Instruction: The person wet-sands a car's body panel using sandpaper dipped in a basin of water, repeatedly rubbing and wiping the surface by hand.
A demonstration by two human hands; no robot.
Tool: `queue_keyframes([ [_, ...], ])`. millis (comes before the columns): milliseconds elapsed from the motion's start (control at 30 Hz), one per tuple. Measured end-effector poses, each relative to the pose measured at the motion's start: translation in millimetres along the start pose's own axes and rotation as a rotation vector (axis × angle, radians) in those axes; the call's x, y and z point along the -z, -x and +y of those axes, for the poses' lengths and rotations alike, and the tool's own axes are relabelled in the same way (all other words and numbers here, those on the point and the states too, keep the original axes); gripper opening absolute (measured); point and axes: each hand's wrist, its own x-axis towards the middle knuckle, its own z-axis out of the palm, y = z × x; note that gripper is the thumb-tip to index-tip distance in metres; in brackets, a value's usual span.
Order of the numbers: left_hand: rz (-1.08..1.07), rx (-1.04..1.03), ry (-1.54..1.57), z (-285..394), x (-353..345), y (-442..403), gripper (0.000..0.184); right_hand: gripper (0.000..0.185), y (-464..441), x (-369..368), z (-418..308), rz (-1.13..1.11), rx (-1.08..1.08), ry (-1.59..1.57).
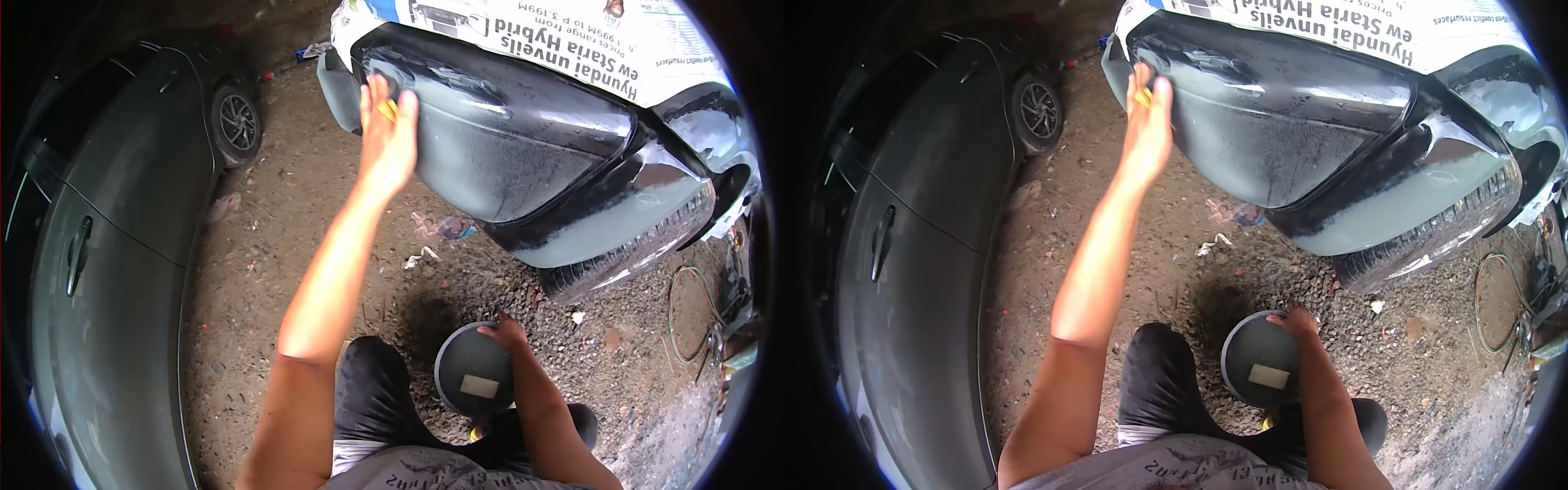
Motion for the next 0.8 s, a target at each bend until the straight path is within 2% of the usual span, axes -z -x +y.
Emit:
queue_keyframes([
  [100, 0.026, 0.063, 0.044, -25.5, 3.1, -42.9, 0.084, 0.114, -0.1, -3.1, -0.6, 0.003, -0.007, -0.012],
  [200, 0.07, 0.073, 0.17, -6.1, -10.6, -10.0, 0.084, 0.114, 0.2, -1.7, -1.5, -0.002, -0.015, -0.001],
  [300, -0.006, -0.032, 0.074, -4.4, -17.2, 22.4, 0.079, 0.114, 1.8, 3.1, -2.5, -0.026, -0.014, -0.004],
  [467, 0.078, 0.057, 0.187, -39.3, -3.9, -38.8, 0.074, 0.115, 5.0, 0.0, -2.7, -0.014, -0.003, -0.032],
  [567, 0.078, 0.098, 0.217, -5.4, -9.2, -1.1, 0.076, 0.115, 0.6, -2.1, -1.5, -0.007, -0.006, -0.023],
  [667, -0.038, -0.025, 0.049, 7.1, -13.2, 44.3, 0.08, 0.116, 2.1, 1.3, -3.3, -0.009, -0.005, -0.022],
  [733, -0.006, -0.056, 0.054, -2.6, -10.4, 24.1, 0.081, 0.116, 4.6, 1.8, -3.6, -0.024, -0.019, -0.027],
  [800, 0.041, 0.065, 0.174, -11.9, 1.2, -20.2, 0.077, 0.115, 3.1, 2.3, -4.4, -0.041, -0.034, -0.029],
])
